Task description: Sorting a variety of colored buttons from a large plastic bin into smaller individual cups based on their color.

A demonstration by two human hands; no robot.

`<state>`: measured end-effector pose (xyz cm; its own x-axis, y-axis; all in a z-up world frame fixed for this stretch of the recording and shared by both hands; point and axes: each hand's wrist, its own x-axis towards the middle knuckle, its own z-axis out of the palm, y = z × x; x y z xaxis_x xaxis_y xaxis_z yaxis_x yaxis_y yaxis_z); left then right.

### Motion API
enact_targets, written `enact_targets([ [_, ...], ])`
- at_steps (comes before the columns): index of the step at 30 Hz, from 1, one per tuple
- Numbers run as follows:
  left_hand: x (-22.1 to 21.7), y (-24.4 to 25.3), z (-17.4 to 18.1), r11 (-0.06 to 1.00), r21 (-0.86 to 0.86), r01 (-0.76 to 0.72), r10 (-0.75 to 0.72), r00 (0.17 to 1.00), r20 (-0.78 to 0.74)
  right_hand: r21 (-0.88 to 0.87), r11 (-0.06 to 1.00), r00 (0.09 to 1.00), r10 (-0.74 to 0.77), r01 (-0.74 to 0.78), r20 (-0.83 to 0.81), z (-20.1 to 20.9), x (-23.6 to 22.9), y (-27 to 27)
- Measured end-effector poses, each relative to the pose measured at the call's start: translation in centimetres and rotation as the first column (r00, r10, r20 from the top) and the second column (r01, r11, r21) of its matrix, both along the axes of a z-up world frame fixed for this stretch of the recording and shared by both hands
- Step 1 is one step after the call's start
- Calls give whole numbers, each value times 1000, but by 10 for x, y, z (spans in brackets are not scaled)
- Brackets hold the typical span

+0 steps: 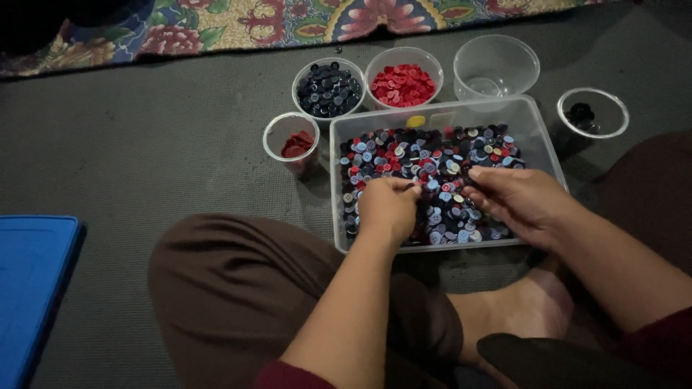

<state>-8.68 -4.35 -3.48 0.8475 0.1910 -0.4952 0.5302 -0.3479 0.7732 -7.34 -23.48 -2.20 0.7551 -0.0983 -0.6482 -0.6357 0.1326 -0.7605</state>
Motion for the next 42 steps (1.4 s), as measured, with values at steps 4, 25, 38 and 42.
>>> enact_targets([
  [4,14,8,-11,974,209,86,-100,994,54,-56,997,998,53,-54,-22,-3,-1,0],
  [25,6,14,7,979,187,-85,19,944,330,-76,992,993,92,-97,-67,-18,12,17],
  [38,-15,15,-14,975,177,138,-153,986,71,49,992,993,115,-114,-19,-7,51,57],
  [42,-9,16,-33,972,178,156,-172,982,78,183,967,976,147,-176,162,28,100,98],
])
